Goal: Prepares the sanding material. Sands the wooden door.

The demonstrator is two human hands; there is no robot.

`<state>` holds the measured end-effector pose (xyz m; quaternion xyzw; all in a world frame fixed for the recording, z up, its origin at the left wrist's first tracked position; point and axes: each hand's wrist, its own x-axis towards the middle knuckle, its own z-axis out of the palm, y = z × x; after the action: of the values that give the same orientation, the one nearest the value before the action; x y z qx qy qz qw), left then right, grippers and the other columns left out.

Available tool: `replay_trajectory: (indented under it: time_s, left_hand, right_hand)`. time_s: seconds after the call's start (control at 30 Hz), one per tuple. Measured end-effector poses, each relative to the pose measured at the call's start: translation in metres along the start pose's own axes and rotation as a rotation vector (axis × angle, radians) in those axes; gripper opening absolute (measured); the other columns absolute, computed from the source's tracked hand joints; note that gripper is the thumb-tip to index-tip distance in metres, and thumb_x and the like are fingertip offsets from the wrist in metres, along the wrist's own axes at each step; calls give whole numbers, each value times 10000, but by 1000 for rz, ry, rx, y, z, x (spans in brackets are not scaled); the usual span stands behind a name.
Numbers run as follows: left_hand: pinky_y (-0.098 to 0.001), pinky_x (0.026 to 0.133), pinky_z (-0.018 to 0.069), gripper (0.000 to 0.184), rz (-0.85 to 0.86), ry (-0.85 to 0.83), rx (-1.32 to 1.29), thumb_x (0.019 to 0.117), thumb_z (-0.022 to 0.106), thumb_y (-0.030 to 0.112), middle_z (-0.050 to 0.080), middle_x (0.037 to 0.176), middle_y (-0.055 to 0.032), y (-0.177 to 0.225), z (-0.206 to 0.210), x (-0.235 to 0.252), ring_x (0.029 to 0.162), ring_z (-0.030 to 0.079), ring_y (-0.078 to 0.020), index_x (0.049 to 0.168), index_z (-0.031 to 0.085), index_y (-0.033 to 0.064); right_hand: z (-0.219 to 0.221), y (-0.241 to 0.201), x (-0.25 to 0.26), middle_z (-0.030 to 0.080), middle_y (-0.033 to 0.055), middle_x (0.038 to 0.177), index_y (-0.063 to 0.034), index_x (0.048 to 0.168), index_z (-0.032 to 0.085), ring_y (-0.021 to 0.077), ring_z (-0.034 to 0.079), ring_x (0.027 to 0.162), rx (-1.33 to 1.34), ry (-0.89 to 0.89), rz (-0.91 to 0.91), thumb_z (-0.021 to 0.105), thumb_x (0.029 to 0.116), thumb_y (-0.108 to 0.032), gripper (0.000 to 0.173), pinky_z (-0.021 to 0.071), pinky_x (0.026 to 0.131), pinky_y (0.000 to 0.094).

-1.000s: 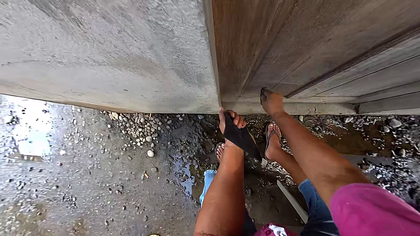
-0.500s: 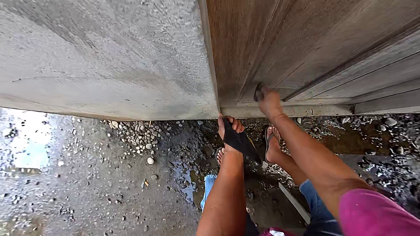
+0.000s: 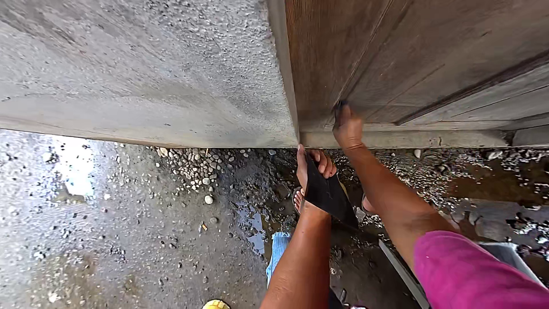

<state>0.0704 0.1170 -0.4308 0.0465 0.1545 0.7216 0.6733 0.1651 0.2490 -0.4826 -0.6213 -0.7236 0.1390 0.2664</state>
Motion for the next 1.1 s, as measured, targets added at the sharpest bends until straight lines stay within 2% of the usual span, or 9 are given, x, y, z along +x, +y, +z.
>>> replay_trajectory:
  time_s: [0.13,0.23,0.4,0.53,0.6,0.7,0.87,1.0,1.1]
  left_hand:
    - [-284,488,537,676,18,-34,4,1057,293,616,614,540,-7,7,-12,3,464,627,-146,719,634,140]
    - [-269,429,500,700,47,52,60,1046,247,653,582,515,21,13,-10,6,424,591,-123,702,615,167]
    - [-283,459,507,676,-15,25,4,1047,266,645,603,552,20,-4,-12,1,468,610,-128,729,624,168]
    - [-247,403,462,728,11,138,117,1061,155,633,541,493,29,-11,-4,-2,393,543,-106,705,589,169]
    - [-268,420,492,734,8,109,99,1056,184,645,570,506,3,-8,-13,-1,411,578,-128,713,602,149]
    - [-327,517,564,671,-81,-43,18,1036,320,635,654,590,-20,-5,-26,3,516,662,-167,762,677,138]
    - [-358,561,586,670,-92,-192,-18,1050,312,610,683,640,-44,-6,-35,7,567,691,-194,828,694,106]
    - [-327,520,551,656,-93,-77,16,1049,290,625,639,599,2,-19,-21,3,524,647,-155,778,657,154]
    - [-337,551,568,657,-127,-151,26,1038,308,636,668,633,-1,-25,-23,8,560,668,-160,820,701,156]
  right_hand:
    - [56,48,-12,680,319,1149,14,1229,664,514,659,1089,-8,-688,456,542,1025,-151,289,493,898,710]
    - [17,34,-24,695,300,1022,45,1203,645,485,687,987,137,-364,412,514,1053,-187,306,507,861,671]
    - [-43,8,-1,688,246,899,97,1043,637,328,708,813,200,479,-221,521,1039,-75,208,574,723,421]
    - [3,46,-14,701,322,1001,59,1257,604,513,710,901,17,-168,182,489,1024,-77,294,542,754,667]
    - [21,75,-23,699,275,1077,-29,1398,557,430,717,919,199,-428,578,492,1059,-142,364,570,806,621]
    - [4,103,-39,665,131,815,-1,1333,497,202,640,553,717,-121,872,400,1126,-264,348,581,541,372]
    - [-50,164,-8,591,43,736,-37,1296,403,155,592,517,999,433,880,308,1131,-274,305,575,520,366]
    - [-40,78,12,590,45,736,6,1260,423,146,595,530,1103,346,744,317,1129,-194,262,585,531,363]
    - [-10,33,-8,650,126,850,79,1253,500,173,632,583,1066,-104,598,412,1110,-153,287,593,587,360]
